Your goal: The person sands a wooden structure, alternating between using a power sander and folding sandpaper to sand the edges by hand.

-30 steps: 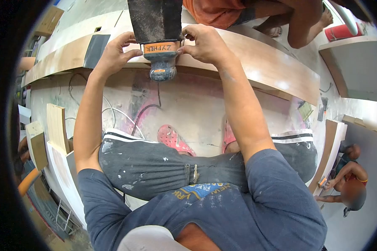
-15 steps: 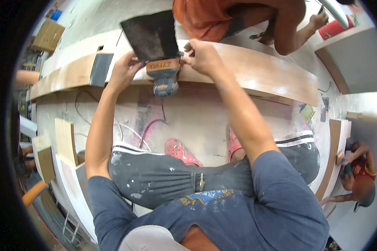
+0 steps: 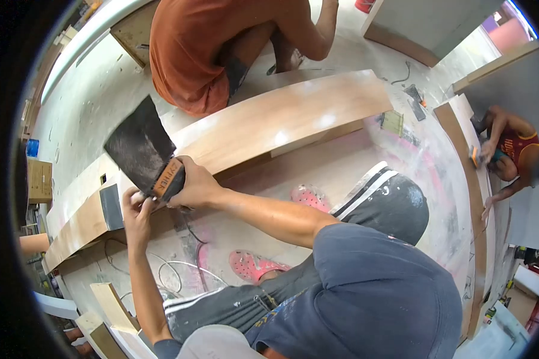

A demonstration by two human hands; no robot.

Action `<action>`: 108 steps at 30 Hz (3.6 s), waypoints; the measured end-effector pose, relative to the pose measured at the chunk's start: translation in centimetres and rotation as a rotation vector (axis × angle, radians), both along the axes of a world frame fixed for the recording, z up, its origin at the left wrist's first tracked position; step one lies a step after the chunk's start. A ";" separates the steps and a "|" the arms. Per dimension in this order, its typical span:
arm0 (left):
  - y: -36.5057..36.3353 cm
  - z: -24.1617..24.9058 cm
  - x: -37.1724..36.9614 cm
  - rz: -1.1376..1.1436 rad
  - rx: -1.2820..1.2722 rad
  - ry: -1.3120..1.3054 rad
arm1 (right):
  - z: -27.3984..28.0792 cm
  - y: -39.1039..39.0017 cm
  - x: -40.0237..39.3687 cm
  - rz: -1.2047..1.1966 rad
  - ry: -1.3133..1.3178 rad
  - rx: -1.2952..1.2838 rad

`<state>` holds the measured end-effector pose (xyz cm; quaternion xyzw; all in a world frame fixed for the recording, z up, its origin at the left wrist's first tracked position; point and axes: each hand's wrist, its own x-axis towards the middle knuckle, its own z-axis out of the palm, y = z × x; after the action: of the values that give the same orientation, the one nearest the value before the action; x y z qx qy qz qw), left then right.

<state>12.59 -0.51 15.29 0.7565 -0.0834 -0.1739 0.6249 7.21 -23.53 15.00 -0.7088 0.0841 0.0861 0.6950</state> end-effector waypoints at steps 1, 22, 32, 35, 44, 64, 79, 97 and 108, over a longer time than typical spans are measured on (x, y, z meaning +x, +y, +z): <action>1.0 1.3 -0.5 0.039 -0.063 0.000 | -1.6 0.3 0.7 -0.054 -0.137 0.181; 6.3 8.5 -3.9 0.052 -0.093 0.245 | 1.0 1.2 4.5 0.401 -0.234 1.060; 8.1 17.5 -8.8 0.043 0.525 -0.449 | 3.3 0.7 6.0 0.033 -0.321 0.830; 0.5 16.2 -8.9 0.041 0.617 -0.813 | 3.9 1.6 5.9 -0.067 -0.364 0.691; -2.1 7.5 -4.6 0.449 0.014 -0.591 | 9.3 5.4 -0.2 0.153 -0.282 0.668; 2.5 4.3 -0.9 0.129 -1.308 0.464 | 1.4 -1.7 6.9 0.569 -0.107 0.466; -6.7 -1.6 -5.2 0.173 -1.097 1.132 | 0.1 -3.3 8.3 0.164 -0.325 0.153; -4.6 0.7 8.6 -0.246 0.101 -0.147 | 3.2 -6.0 13.6 0.790 -0.346 -0.449; -3.3 1.3 7.1 -0.213 0.286 -0.315 | 1.3 -5.0 12.2 0.615 -0.733 -0.679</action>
<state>19.72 -3.79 16.63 0.8422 -0.2336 -0.1285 0.4687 19.37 -28.58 16.34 -0.8673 -0.3483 0.0014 0.3557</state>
